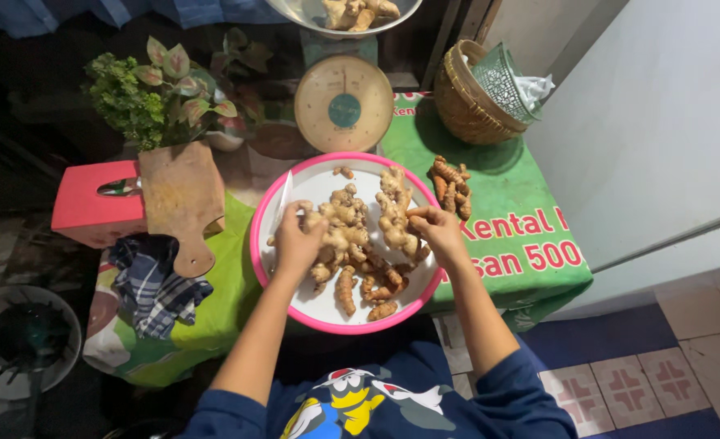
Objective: The person sorts ginger roots from a pink tray into a metal weighing bowl on a scale. They repeatedly pick up ginger pieces, place them in the bowl, and occasionally return some to the tray. A knife and cutting board are present but not used.
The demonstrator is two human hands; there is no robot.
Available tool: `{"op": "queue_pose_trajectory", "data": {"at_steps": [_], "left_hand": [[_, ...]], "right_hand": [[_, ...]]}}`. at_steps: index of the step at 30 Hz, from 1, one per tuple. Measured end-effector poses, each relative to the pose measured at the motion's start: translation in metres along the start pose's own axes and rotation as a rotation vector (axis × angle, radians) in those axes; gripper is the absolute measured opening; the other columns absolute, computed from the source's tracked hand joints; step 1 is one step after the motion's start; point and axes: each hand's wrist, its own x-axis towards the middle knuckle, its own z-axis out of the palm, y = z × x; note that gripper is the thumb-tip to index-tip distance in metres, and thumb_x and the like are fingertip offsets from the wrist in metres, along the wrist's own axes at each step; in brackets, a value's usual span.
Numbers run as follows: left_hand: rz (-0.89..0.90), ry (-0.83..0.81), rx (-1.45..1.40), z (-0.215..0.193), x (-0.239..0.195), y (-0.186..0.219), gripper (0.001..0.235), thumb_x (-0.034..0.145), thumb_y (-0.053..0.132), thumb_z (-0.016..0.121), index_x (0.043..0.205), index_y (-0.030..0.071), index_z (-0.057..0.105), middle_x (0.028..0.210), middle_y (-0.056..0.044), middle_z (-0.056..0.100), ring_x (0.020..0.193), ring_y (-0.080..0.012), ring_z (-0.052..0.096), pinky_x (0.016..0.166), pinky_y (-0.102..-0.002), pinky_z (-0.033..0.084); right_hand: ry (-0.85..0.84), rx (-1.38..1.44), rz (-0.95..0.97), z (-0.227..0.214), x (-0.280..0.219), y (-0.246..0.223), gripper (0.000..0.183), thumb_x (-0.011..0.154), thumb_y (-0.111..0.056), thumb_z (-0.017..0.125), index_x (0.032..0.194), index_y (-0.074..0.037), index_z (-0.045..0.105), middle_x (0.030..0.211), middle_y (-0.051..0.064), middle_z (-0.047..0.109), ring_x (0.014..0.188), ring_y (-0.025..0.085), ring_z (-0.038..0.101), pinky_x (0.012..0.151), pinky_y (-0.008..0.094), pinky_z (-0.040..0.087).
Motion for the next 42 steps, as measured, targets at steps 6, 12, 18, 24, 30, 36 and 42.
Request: {"op": "queue_pose_trajectory", "data": {"at_steps": [6,12,18,24,30,36,42], "left_hand": [[-0.010,-0.078,0.125,0.026,0.013,-0.015,0.062,0.079,0.017,0.083,0.133,0.004,0.056,0.107,-0.021,0.073,0.097,-0.0347,0.072,0.085,-0.043,0.057],[0.031,-0.120,0.204,0.017,0.025,-0.010,0.057,0.080,0.010,0.078,0.133,0.005,0.059,0.109,-0.019,0.074,0.093,-0.0365,0.072,0.083,-0.045,0.056],[0.159,-0.092,0.302,-0.010,0.017,0.002,0.043,0.079,0.005,0.077,0.121,0.003,0.066,0.108,-0.022,0.071,0.102,-0.0402,0.067,0.089,-0.046,0.053],[0.221,-0.091,0.208,-0.017,-0.008,0.014,0.039,0.080,0.002,0.074,0.118,0.003,0.066,0.111,-0.021,0.069,0.103,-0.0398,0.066,0.092,-0.046,0.052],[0.190,-0.061,0.336,-0.019,-0.018,0.026,0.039,0.080,0.006,0.075,0.118,0.005,0.067,0.111,-0.019,0.067,0.109,-0.0382,0.060,0.096,-0.047,0.050],[-0.081,-0.244,0.553,-0.024,-0.036,0.034,0.075,0.070,0.014,0.084,0.137,0.007,0.052,0.127,-0.024,0.051,0.116,-0.0423,0.047,0.094,-0.051,0.045],[0.158,-0.147,0.393,-0.032,-0.046,0.000,0.058,0.079,0.011,0.077,0.133,0.006,0.057,0.113,-0.020,0.065,0.115,-0.0442,0.053,0.099,-0.051,0.046]], "right_hand": [[-0.010,-0.003,-0.091,0.015,-0.035,-0.040,0.019,0.095,-0.001,0.063,0.112,0.003,0.071,0.092,0.010,0.074,0.074,0.017,0.066,0.066,0.029,0.053],[0.083,-0.072,-0.151,0.027,-0.036,-0.053,0.017,0.095,-0.002,0.064,0.110,0.004,0.069,0.093,0.008,0.074,0.080,0.014,0.071,0.069,0.027,0.058],[0.200,-0.487,-0.100,0.026,-0.017,-0.037,0.018,0.096,-0.007,0.066,0.113,-0.002,0.073,0.092,0.011,0.076,0.079,0.020,0.071,0.066,0.032,0.056],[0.286,-0.904,-0.730,0.043,-0.029,-0.037,0.021,0.091,-0.011,0.070,0.111,-0.006,0.072,0.113,0.021,0.072,0.096,0.032,0.071,0.080,0.036,0.057],[-0.018,-0.936,-0.540,0.090,-0.091,-0.058,0.033,0.084,-0.024,0.082,0.105,-0.002,0.068,0.093,0.018,0.069,0.080,0.032,0.070,0.070,0.044,0.055],[0.073,-1.104,-0.691,0.118,-0.103,-0.055,0.042,0.070,-0.025,0.087,0.096,-0.002,0.064,0.077,0.015,0.065,0.075,0.037,0.065,0.067,0.051,0.050],[0.194,-1.069,-0.584,0.080,-0.074,-0.042,0.013,0.084,-0.014,0.076,0.094,-0.008,0.069,0.085,0.013,0.070,0.075,0.032,0.068,0.065,0.046,0.052]]}}
